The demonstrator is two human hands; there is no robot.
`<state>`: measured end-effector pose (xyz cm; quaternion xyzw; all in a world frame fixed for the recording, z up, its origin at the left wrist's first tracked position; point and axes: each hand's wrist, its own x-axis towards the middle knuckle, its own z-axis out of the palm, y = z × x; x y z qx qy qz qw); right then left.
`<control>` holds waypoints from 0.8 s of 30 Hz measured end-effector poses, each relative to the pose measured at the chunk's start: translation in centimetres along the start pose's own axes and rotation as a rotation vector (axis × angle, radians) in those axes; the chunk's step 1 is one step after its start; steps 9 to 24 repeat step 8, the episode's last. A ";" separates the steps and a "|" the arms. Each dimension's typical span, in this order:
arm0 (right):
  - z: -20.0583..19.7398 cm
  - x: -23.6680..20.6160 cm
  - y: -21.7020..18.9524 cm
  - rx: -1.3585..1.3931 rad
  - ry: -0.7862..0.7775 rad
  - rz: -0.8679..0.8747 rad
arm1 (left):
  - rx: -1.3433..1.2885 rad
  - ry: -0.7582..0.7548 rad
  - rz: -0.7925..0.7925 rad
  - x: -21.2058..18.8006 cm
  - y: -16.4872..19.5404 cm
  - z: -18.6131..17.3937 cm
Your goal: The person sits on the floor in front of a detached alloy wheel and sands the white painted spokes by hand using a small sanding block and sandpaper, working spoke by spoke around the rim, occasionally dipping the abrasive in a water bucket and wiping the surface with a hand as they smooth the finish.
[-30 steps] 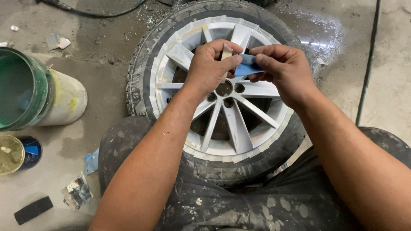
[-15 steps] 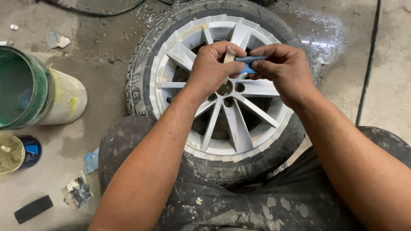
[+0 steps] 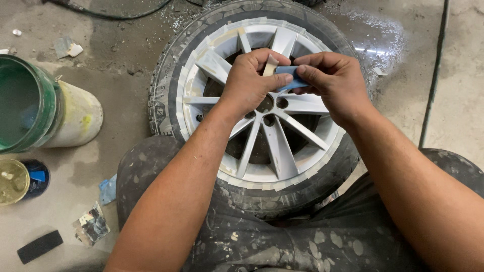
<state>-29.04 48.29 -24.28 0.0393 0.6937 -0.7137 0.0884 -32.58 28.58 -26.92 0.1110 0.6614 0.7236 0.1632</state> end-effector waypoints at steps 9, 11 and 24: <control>0.1 -0.2 0.3 -0.179 -0.033 -0.125 | 0.011 0.036 -0.040 -0.1 0.0 0.0; 0.1 -0.2 0.3 -0.179 -0.033 -0.125 | 0.011 0.036 -0.040 -0.1 0.0 0.0; 0.1 -0.2 0.3 -0.179 -0.033 -0.125 | 0.011 0.036 -0.040 -0.1 0.0 0.0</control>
